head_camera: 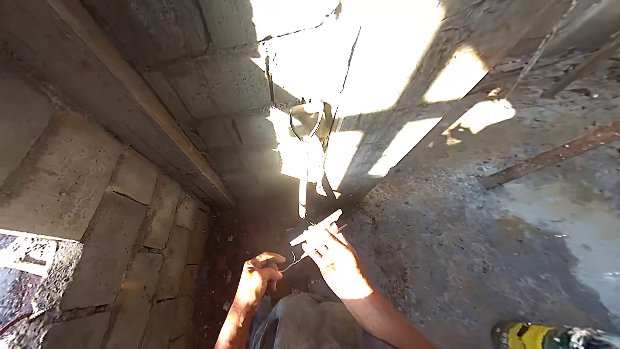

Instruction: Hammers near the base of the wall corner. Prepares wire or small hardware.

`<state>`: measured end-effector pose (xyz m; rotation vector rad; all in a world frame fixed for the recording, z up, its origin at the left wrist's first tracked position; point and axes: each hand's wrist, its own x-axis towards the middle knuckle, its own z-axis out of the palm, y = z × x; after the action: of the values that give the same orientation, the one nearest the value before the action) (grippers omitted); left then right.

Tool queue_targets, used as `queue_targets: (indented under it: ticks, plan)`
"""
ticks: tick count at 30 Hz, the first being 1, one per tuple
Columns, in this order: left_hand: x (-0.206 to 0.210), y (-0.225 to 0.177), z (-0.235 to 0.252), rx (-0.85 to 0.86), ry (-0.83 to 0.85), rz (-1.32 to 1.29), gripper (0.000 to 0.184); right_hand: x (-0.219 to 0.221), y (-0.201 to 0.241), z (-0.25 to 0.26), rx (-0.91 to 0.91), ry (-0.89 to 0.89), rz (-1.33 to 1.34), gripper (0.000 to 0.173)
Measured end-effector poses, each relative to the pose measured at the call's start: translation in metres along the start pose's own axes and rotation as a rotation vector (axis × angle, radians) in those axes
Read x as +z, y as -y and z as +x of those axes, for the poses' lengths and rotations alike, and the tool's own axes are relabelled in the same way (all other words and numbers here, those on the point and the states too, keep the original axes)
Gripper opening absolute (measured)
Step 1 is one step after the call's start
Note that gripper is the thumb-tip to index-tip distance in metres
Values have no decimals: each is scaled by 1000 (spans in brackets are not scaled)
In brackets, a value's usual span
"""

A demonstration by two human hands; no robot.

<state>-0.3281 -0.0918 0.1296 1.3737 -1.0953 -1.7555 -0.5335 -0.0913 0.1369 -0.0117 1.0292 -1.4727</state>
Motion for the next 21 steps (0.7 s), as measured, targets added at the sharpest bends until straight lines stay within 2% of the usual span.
queue_targets:
  ticks: [4,9,12,15,18,21]
  plan:
    - [34,10,-10,-35,-28,64,18,-12,17,17,20,82,-113,34]
    - [47,25,-30,-15,-137,174,14,-23,12,32,36,50,-265,32]
    - [52,31,-48,-35,-121,313,19,-41,2,36,-65,114,-540,40]
    - [60,31,-64,28,-61,202,18,-58,-7,47,-152,253,-895,47]
    - [61,28,-71,188,-81,129,14,-62,-15,57,76,439,-1202,44]
    - [58,32,-67,347,-181,-47,14,-67,-39,57,396,596,-1150,38]
